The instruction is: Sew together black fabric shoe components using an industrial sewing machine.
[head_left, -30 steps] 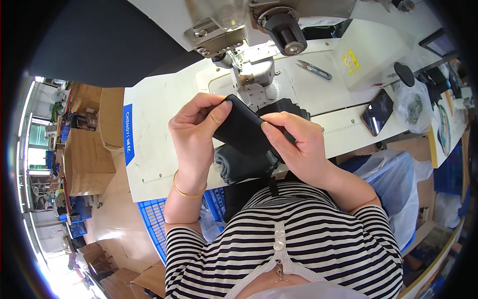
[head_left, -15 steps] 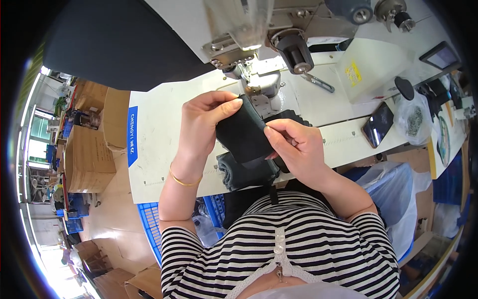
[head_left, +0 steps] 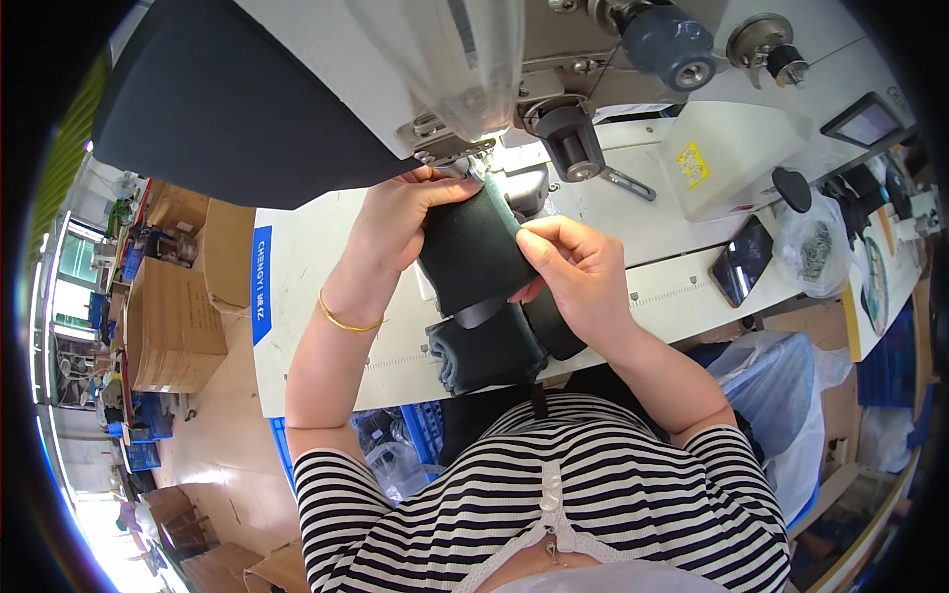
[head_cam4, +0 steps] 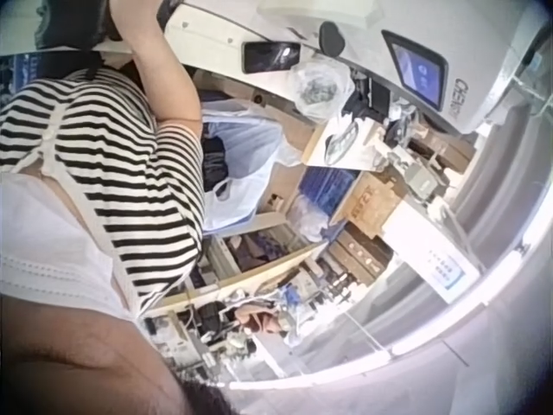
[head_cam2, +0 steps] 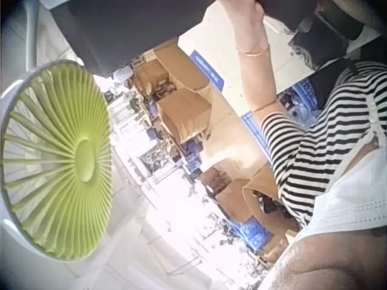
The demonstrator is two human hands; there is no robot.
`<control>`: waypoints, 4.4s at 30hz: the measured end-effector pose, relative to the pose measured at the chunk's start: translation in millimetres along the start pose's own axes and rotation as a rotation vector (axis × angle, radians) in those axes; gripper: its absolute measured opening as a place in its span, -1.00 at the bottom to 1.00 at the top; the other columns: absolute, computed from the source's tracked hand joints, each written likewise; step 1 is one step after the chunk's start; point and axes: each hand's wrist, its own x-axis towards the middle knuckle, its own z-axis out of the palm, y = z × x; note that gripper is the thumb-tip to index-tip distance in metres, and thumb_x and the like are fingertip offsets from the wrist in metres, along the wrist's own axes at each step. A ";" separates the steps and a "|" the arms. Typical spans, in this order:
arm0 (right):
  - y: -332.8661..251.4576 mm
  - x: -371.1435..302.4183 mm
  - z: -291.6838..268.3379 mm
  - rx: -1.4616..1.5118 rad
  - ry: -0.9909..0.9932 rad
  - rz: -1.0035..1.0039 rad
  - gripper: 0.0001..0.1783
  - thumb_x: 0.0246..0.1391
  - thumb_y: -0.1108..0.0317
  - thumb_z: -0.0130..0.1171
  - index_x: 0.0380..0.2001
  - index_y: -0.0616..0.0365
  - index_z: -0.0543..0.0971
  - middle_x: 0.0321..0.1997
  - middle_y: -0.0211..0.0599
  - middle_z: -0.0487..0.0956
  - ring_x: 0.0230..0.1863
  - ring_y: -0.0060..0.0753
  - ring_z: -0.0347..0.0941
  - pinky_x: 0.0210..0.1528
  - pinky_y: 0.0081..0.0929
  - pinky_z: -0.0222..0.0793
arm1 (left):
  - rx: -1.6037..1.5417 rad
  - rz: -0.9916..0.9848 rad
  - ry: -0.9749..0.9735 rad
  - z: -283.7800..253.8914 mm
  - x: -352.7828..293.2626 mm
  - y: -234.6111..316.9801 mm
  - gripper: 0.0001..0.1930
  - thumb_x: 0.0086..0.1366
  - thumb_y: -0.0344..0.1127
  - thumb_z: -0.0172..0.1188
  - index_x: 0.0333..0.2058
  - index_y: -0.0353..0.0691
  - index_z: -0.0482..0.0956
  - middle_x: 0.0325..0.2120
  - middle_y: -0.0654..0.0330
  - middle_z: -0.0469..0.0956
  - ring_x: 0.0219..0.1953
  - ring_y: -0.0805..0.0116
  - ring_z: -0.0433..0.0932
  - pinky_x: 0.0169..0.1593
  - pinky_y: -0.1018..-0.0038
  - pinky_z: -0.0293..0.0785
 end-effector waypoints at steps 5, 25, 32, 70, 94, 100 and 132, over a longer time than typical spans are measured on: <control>2.8 -1.8 1.0 0.012 0.004 -0.013 -0.78 0.30 0.36 0.11 -0.23 0.34 0.60 -0.46 -0.29 0.65 -0.51 -0.57 0.60 -0.45 -0.66 0.49 | 0.004 0.042 0.017 1.8 0.5 -0.1 -0.83 0.14 -0.62 0.32 -0.27 -0.41 0.59 -0.33 0.07 0.66 -0.27 0.34 0.65 -0.09 0.48 0.55; 6.9 -3.8 0.0 0.013 -0.013 -0.008 -0.78 0.32 0.37 0.12 -0.19 0.37 0.59 -0.39 -0.23 0.66 -0.48 -0.47 0.61 -0.44 -0.60 0.54 | 0.058 -0.066 0.039 2.0 -2.4 7.0 -0.80 0.16 -0.64 0.28 -0.22 -0.41 0.57 -0.28 0.08 0.64 -0.20 0.33 0.63 0.00 0.48 0.52; 6.1 -4.0 1.0 0.005 -0.011 -0.003 -0.78 0.32 0.37 0.12 -0.18 0.36 0.58 -0.39 -0.23 0.65 -0.48 -0.47 0.61 -0.43 -0.60 0.55 | 0.063 -0.011 0.039 7.5 -5.6 9.9 -0.78 0.16 -0.63 0.28 -0.19 -0.42 0.54 -0.29 0.09 0.63 -0.22 0.34 0.62 -0.03 0.49 0.52; 7.2 -4.8 3.2 -0.039 -0.063 0.036 -0.74 0.33 0.36 0.10 -0.10 0.38 0.57 -0.42 -0.25 0.63 -0.44 -0.48 0.63 -0.40 -0.62 0.54 | 0.187 -0.032 -0.097 -10.3 9.7 10.6 -0.76 0.20 -0.47 0.32 -0.13 -0.33 0.62 -0.22 0.20 0.68 -0.16 0.42 0.60 0.06 0.50 0.38; 2.1 22.4 13.7 -0.002 -0.050 0.002 -0.74 0.33 0.36 0.08 -0.11 0.38 0.57 -0.37 -0.17 0.69 -0.45 -0.52 0.62 -0.40 -0.61 0.55 | 0.869 0.480 0.127 -25.9 29.1 6.1 -0.68 0.24 -0.45 0.26 -0.01 -0.28 0.57 -0.13 0.17 0.61 -0.05 0.33 0.54 0.06 0.41 0.44; 8.9 24.1 9.8 -0.022 -0.009 -0.003 -0.79 0.29 0.38 0.09 -0.22 0.34 0.60 -0.40 -0.26 0.68 -0.44 -0.61 0.60 -0.36 -0.63 0.53 | 0.807 0.945 0.203 6.7 -26.3 -47.7 -0.61 0.05 -0.41 0.42 -0.13 -0.32 0.53 -0.14 0.05 0.51 -0.06 0.21 0.51 0.05 0.35 0.43; -3.5 22.0 -3.2 -0.190 -0.088 -0.118 -0.74 0.25 0.31 0.07 -0.38 0.31 0.59 -0.54 -0.34 0.63 -0.44 -0.58 0.61 -0.36 -0.61 0.50 | 1.352 1.607 0.222 28.2 -41.3 -42.6 -0.72 -0.14 -0.61 0.30 -0.34 -0.39 0.69 -0.35 0.13 0.59 -0.31 0.18 0.57 -0.21 0.27 0.53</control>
